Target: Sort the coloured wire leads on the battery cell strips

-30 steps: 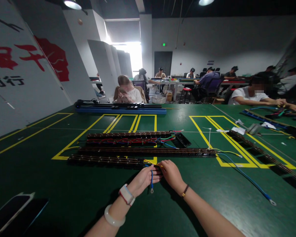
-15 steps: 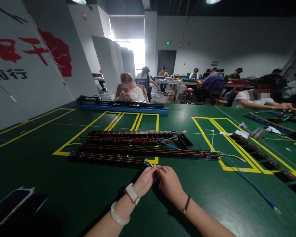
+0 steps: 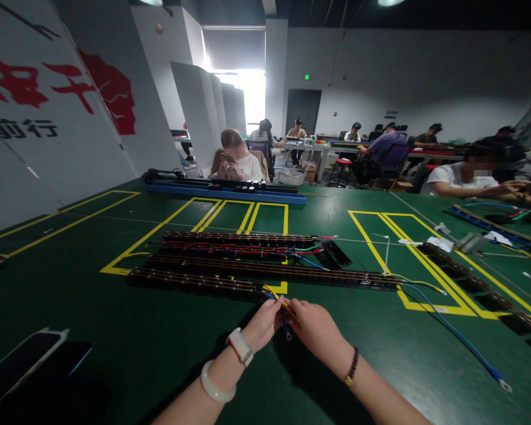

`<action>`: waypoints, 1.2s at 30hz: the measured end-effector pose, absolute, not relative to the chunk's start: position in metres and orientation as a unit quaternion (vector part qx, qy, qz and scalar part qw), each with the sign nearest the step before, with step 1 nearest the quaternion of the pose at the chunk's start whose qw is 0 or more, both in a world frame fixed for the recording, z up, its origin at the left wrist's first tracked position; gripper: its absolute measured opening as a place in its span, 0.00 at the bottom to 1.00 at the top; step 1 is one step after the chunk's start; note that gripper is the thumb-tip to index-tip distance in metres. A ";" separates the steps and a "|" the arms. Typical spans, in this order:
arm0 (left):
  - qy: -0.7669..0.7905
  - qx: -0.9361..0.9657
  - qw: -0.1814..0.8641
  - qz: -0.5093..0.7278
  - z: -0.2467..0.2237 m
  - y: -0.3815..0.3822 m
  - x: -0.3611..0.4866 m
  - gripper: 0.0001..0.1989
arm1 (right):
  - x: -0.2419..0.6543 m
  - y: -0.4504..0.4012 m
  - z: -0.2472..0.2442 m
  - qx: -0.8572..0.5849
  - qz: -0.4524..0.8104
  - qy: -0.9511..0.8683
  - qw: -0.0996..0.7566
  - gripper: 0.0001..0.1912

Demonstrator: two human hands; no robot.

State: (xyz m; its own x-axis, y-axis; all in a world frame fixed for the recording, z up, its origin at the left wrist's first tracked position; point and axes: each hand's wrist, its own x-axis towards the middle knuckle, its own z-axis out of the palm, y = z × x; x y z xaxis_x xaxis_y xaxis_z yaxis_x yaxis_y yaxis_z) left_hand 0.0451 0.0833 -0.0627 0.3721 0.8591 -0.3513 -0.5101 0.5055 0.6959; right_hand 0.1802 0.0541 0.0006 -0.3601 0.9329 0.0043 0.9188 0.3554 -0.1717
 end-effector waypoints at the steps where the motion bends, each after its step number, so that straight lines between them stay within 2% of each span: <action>1: 0.349 0.245 0.795 0.432 -0.062 0.083 0.045 0.08 | 0.181 0.055 0.000 -0.567 0.068 -0.820 0.044 0.08; 8: 0.304 0.249 0.811 0.434 -0.056 0.082 0.047 0.10 | 0.199 0.073 0.004 -0.606 -0.001 -0.791 0.081 0.10; 14: 0.327 0.224 0.814 0.424 -0.054 0.083 0.044 0.09 | 0.213 0.094 -0.035 -0.584 -0.031 -0.804 0.108 0.10; 22: 0.309 0.217 0.823 0.425 -0.053 0.083 0.044 0.08 | 0.218 0.098 -0.059 -0.515 -0.086 -0.844 0.119 0.11; 28: 0.294 0.180 0.846 0.406 -0.056 0.086 0.042 0.12 | 0.226 0.090 -0.055 -0.422 -0.076 -0.876 0.219 0.16; 32: 0.294 0.173 0.841 0.420 -0.053 0.085 0.040 0.14 | 0.230 0.086 -0.044 -0.323 -0.073 -0.922 0.202 0.17; 36: 0.305 0.174 0.828 0.437 -0.048 0.082 0.042 0.14 | 0.229 0.084 -0.038 -0.287 -0.073 -0.934 0.200 0.15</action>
